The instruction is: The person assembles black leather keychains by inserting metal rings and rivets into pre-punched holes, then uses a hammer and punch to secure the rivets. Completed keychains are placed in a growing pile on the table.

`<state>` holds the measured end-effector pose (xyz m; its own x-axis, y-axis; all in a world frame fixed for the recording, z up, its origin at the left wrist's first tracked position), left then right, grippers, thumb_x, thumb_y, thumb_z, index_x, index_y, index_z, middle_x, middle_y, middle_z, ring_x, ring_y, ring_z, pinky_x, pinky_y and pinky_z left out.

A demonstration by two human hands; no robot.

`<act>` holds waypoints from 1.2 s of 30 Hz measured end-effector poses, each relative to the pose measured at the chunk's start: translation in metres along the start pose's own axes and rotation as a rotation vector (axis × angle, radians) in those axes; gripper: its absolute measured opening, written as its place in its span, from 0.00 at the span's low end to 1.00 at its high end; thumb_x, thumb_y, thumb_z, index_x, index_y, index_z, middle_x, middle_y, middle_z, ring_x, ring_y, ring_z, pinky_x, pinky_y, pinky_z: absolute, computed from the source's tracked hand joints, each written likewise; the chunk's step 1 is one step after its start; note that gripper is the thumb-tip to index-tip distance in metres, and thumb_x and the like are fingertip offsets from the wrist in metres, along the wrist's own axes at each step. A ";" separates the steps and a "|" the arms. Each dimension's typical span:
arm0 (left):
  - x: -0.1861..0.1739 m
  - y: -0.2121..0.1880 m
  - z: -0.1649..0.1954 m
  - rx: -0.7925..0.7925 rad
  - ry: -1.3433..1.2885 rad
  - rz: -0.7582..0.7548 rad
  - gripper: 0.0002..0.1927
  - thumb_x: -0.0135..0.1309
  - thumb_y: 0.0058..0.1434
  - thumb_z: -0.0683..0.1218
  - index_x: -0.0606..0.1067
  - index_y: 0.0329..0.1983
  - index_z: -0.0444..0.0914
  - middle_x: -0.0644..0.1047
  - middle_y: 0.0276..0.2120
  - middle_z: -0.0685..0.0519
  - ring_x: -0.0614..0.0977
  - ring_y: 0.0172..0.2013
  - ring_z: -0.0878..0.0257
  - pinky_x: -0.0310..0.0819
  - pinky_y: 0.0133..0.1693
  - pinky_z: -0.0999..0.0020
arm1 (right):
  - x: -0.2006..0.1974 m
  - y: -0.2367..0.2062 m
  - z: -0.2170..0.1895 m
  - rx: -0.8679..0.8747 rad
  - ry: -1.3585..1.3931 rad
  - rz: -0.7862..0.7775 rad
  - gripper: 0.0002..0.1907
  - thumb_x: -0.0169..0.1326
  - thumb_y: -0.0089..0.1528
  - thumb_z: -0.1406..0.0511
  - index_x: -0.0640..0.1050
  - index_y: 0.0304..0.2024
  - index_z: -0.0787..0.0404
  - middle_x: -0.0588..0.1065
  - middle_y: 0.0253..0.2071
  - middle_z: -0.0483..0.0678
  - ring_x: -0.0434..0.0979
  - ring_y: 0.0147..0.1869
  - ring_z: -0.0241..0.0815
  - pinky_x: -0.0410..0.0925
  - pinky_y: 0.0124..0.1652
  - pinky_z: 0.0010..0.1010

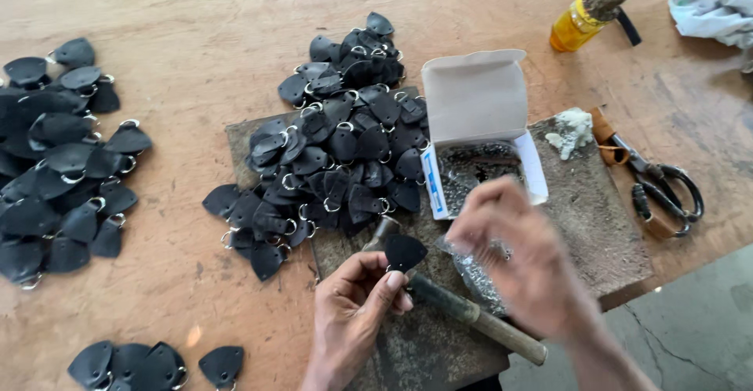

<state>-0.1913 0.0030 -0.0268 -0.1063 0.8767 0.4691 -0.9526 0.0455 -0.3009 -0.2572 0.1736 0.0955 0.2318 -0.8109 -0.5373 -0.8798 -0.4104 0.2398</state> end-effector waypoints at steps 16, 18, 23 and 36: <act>0.009 -0.006 0.020 0.118 0.067 -0.091 0.10 0.58 0.64 0.39 0.77 0.47 0.29 0.83 0.35 0.46 0.87 0.33 0.63 0.86 0.35 0.70 | 0.043 -0.014 -0.001 -0.028 0.100 -0.017 0.04 0.63 0.60 0.69 0.82 0.38 0.59 0.70 0.45 0.42 0.75 0.46 0.31 0.74 0.44 0.23; 0.010 -0.007 0.022 0.135 0.070 -0.098 0.10 0.57 0.64 0.39 0.77 0.47 0.29 0.83 0.36 0.46 0.87 0.33 0.63 0.86 0.36 0.70 | 0.043 -0.013 -0.002 -0.040 0.072 -0.008 0.06 0.63 0.60 0.68 0.80 0.39 0.59 0.71 0.46 0.42 0.75 0.45 0.30 0.74 0.43 0.23; 0.012 -0.009 0.027 0.187 0.103 -0.132 0.09 0.56 0.66 0.39 0.77 0.47 0.29 0.83 0.36 0.46 0.87 0.34 0.64 0.87 0.37 0.70 | 0.045 -0.009 0.001 0.029 0.047 -0.042 0.14 0.63 0.59 0.65 0.75 0.44 0.59 0.76 0.49 0.44 0.77 0.40 0.32 0.76 0.40 0.24; 0.022 -0.008 0.019 0.034 0.088 -0.239 0.10 0.55 0.66 0.38 0.76 0.48 0.29 0.82 0.37 0.45 0.87 0.36 0.62 0.87 0.41 0.67 | 0.037 -0.021 0.032 0.499 0.268 -0.134 0.12 0.63 0.56 0.69 0.80 0.42 0.60 0.81 0.39 0.43 0.82 0.43 0.33 0.79 0.45 0.24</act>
<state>-0.1911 0.0122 0.0020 0.1469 0.8813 0.4492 -0.9569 0.2416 -0.1610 -0.2436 0.1655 0.0449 0.3943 -0.8695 -0.2974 -0.9096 -0.3231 -0.2613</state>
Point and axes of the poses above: each hand's wrist, its own y-axis towards the middle knuckle, its own x-axis out of the palm, z = x × y, the point moved 7 cm from there along y, towards the middle knuckle
